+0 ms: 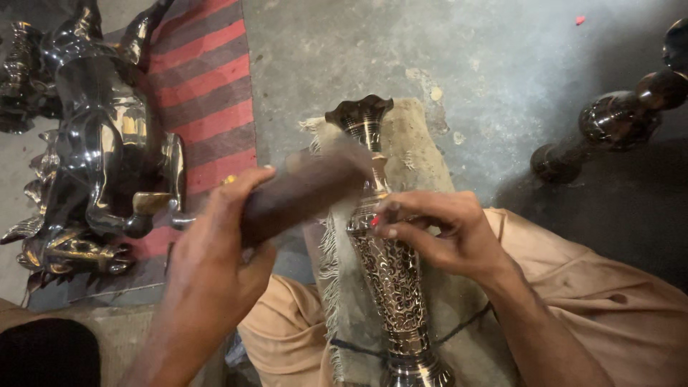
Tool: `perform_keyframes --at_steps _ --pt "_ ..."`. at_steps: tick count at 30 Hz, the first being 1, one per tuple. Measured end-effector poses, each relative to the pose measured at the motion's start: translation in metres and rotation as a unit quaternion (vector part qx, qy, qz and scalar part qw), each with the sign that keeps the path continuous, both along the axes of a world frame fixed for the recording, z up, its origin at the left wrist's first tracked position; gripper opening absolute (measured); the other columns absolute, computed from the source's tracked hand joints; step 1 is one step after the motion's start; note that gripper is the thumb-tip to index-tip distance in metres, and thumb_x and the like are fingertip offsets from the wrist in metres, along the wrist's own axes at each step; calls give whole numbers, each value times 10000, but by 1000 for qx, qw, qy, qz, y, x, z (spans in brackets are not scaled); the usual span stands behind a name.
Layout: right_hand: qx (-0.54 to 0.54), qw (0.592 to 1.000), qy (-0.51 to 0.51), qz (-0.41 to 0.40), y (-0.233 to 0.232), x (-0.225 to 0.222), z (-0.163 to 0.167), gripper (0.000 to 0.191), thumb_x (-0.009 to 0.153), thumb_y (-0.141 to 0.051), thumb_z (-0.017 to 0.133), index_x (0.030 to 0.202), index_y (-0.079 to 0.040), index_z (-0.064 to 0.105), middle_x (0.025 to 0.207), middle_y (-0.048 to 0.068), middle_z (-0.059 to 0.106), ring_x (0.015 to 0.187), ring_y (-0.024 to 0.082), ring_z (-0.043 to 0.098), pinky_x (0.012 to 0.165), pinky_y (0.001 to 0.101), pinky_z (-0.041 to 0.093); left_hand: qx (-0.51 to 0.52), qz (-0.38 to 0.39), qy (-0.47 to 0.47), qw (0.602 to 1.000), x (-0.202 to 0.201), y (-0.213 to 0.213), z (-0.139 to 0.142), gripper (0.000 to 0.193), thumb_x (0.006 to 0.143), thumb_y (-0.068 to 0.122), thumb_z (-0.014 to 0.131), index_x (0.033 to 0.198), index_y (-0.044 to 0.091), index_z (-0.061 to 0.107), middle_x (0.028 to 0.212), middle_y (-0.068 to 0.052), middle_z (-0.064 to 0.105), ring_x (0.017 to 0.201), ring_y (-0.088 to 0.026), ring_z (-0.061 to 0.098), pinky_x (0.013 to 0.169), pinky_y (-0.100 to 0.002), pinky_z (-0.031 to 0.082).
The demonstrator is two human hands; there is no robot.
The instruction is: The person uses a hammer and a small chisel to engrave intricate patterns onto a silver-colored metal vase. They repeatedly strike the chisel to create detailed designs on the vase's surface.
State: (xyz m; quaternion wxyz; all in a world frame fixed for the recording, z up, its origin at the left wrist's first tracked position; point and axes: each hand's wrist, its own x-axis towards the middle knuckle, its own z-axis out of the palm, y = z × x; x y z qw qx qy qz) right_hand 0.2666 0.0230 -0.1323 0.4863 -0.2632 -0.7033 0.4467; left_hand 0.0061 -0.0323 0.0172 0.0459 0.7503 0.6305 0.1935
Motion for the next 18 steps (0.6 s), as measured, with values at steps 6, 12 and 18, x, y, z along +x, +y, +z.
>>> perform_keyframes --at_steps 6,12,18 --pt "0 1000 -14 5 1 -2 -1 291 899 -60 742 1189 -44 721 1000 64 812 805 104 813 652 227 690 22 -32 7 999 -1 2 -3 630 810 88 723 1399 187 524 1114 -120 634 1024 -320 667 929 -471 521" --pt "10 999 -30 -2 1 1 -5 190 914 -100 739 1100 -60 746 968 74 816 792 123 812 648 245 686 8 -11 9 1000 4 -1 -1 654 810 104 727 1419 213 515 1118 -106 634 1034 -317 671 881 -463 535" --pt "11 1000 -13 25 5 -3 -10 127 968 -98 696 1083 -88 749 981 76 815 814 134 831 689 276 677 8 -38 2 999 0 2 -3 694 779 76 725 1425 194 501 1124 -131 621 1039 -330 641 923 -466 501"
